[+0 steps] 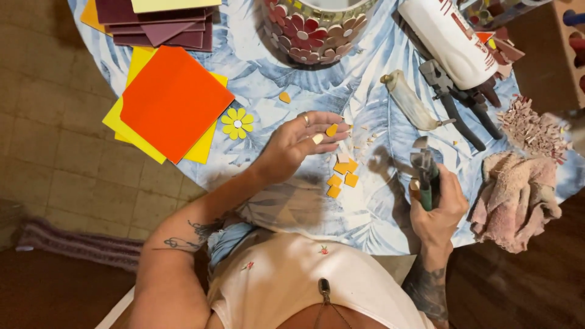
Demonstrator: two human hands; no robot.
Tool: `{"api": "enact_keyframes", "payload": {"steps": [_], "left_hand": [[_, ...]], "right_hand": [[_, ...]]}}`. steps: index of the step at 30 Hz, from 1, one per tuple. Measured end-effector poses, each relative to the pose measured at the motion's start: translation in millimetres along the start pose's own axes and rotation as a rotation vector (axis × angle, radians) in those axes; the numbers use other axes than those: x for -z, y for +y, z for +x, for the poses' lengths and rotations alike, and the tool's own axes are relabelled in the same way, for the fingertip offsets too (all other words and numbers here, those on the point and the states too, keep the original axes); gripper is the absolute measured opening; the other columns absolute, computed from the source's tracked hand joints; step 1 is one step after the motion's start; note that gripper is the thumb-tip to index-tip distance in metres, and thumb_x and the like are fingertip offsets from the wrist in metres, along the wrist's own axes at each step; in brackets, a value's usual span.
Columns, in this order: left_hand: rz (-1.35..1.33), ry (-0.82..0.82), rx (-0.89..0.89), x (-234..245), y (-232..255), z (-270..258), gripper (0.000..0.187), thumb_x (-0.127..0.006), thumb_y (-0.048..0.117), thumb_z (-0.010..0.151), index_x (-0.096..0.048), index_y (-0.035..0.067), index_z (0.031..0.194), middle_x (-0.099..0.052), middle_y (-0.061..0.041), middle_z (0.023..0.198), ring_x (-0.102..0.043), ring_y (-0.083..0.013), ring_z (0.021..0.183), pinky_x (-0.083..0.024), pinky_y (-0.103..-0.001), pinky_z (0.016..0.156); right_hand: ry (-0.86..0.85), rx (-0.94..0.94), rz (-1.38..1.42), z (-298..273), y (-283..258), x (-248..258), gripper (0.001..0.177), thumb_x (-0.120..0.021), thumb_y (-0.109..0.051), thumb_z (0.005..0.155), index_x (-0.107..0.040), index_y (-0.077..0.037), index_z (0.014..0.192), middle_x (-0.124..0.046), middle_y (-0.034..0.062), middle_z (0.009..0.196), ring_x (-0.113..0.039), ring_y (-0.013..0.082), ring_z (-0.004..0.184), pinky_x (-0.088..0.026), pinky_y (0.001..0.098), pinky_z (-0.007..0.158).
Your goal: Using mosaic nippers to cut small yellow tiles into smaller pieces on a workshop table.
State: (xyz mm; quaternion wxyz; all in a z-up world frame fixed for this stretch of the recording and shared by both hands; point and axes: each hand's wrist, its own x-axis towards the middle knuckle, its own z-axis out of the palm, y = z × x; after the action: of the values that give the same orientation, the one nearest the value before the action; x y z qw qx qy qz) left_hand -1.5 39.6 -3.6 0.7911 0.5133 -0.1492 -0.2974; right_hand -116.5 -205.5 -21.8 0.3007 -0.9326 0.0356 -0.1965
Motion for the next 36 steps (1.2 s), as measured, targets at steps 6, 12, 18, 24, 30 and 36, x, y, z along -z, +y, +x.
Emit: {"api": "enact_keyframes", "payload": {"steps": [6,12,18,24,30,36], "left_hand": [[0.006,0.014,-0.051,-6.1,-8.8,2.6,0.030,-0.028,0.003,0.087,-0.038,-0.007,0.114,-0.044,-0.028,0.116,-0.044,-0.0400,0.109,-0.041,-0.046,0.090],[-0.008,0.196,-0.090,-17.7,-5.8,8.6,0.018,-0.043,0.008,0.087,-0.047,-0.005,0.099,-0.052,-0.016,0.092,-0.059,-0.0319,0.090,-0.051,-0.033,0.077],[0.305,0.261,-0.199,-16.9,7.6,17.4,0.012,-0.053,0.007,0.083,-0.055,-0.002,0.091,-0.062,-0.013,0.072,-0.063,-0.0133,0.062,-0.053,-0.022,0.056],[0.322,0.296,-0.212,-18.8,19.2,20.3,0.011,-0.062,0.007,0.077,-0.062,0.002,0.086,-0.063,-0.007,0.063,-0.053,-0.0021,0.055,-0.048,-0.017,0.053],[0.331,0.289,-0.212,-19.3,24.7,21.6,0.009,-0.064,0.007,0.075,-0.064,0.003,0.083,-0.064,-0.007,0.062,-0.054,-0.0016,0.056,-0.048,-0.017,0.053],[0.355,0.291,-0.208,-20.5,25.0,22.0,0.009,-0.064,0.006,0.074,-0.065,0.003,0.082,-0.063,-0.007,0.062,-0.052,-0.0034,0.056,-0.047,-0.017,0.052]], "right_hand": [[-0.024,0.020,-0.026,4.8,-6.0,3.0,0.031,-0.063,-0.008,0.070,-0.057,0.002,0.099,-0.052,0.0154,0.077,-0.054,0.0341,0.069,-0.043,0.0397,0.064],[-0.163,0.132,0.018,28.4,-20.5,7.7,0.031,-0.063,-0.009,0.066,-0.059,-0.001,0.096,-0.054,0.0121,0.074,-0.056,0.0301,0.067,-0.046,0.0369,0.062],[-0.337,0.180,0.063,54.1,-13.7,1.7,0.031,-0.065,-0.013,0.063,-0.059,-0.003,0.091,-0.055,0.0113,0.068,-0.057,0.0289,0.063,-0.046,0.0371,0.058],[-0.377,0.181,0.106,65.5,-14.2,-6.8,0.029,-0.063,-0.009,0.064,-0.059,-0.001,0.091,-0.055,0.0142,0.068,-0.058,0.0326,0.064,-0.046,0.0375,0.058],[-0.412,0.179,0.127,66.0,-3.7,-10.9,0.038,-0.065,-0.009,0.061,-0.058,0.000,0.096,-0.056,0.0169,0.074,-0.058,0.0355,0.071,-0.046,0.0403,0.061],[-0.423,0.186,0.130,67.4,-2.6,-11.6,0.038,-0.065,-0.011,0.062,-0.058,0.001,0.097,-0.055,0.0153,0.072,-0.058,0.0341,0.068,-0.046,0.0381,0.059]]}}
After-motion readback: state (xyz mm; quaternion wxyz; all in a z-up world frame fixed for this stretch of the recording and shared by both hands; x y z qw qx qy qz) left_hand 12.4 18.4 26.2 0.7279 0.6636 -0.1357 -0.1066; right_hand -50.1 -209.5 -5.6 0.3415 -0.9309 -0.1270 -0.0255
